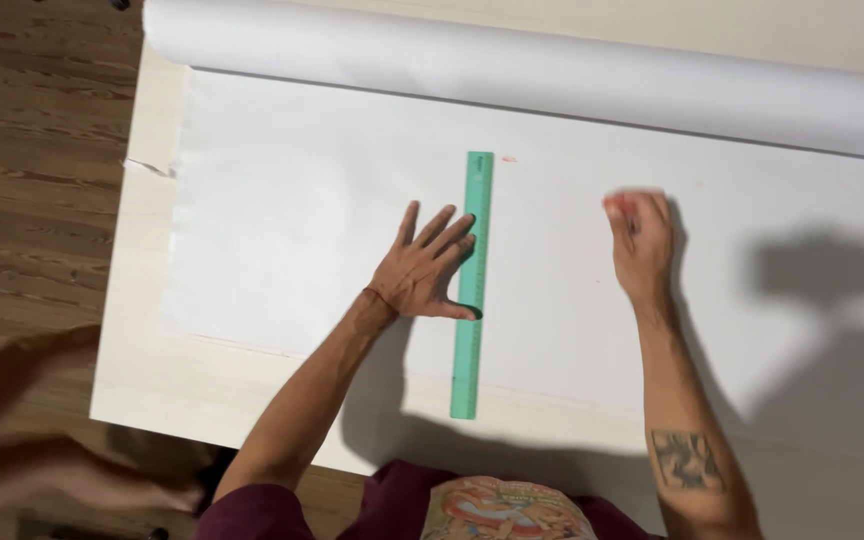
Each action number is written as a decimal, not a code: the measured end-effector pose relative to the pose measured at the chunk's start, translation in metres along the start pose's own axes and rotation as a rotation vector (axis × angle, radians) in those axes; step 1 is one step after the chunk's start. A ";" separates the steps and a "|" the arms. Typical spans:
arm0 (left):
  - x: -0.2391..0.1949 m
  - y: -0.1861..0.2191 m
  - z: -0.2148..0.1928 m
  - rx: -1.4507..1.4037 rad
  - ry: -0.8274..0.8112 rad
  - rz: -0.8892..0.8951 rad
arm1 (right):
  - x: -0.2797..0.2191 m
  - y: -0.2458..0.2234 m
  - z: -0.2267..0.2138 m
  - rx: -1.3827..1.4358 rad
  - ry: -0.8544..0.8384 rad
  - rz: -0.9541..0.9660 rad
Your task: Marking straight lines on a large sheet of white material using a ruler and red chalk.
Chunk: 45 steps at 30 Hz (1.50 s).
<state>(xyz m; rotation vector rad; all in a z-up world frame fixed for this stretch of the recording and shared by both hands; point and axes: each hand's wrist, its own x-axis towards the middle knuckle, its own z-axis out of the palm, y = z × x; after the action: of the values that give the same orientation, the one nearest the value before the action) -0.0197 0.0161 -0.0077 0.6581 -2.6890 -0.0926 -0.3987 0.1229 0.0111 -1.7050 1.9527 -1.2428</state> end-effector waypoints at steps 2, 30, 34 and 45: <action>-0.005 0.020 0.000 -0.035 -0.037 -0.012 | -0.052 0.006 -0.025 -0.021 0.030 0.077; -0.148 -0.199 -0.076 0.020 -0.353 0.021 | -0.251 -0.292 0.217 0.295 -0.373 0.153; -0.147 -0.205 -0.060 0.003 -0.255 0.073 | -0.225 -0.343 0.217 0.206 -0.575 -0.008; -0.147 -0.203 -0.058 -0.061 -0.200 0.122 | -0.222 -0.339 0.222 0.002 -0.724 -0.020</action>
<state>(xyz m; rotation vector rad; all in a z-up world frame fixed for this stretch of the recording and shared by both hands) 0.2106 -0.0958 -0.0333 0.4874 -2.8980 -0.2184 0.0432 0.2501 0.0546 -1.8262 1.4864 -0.5012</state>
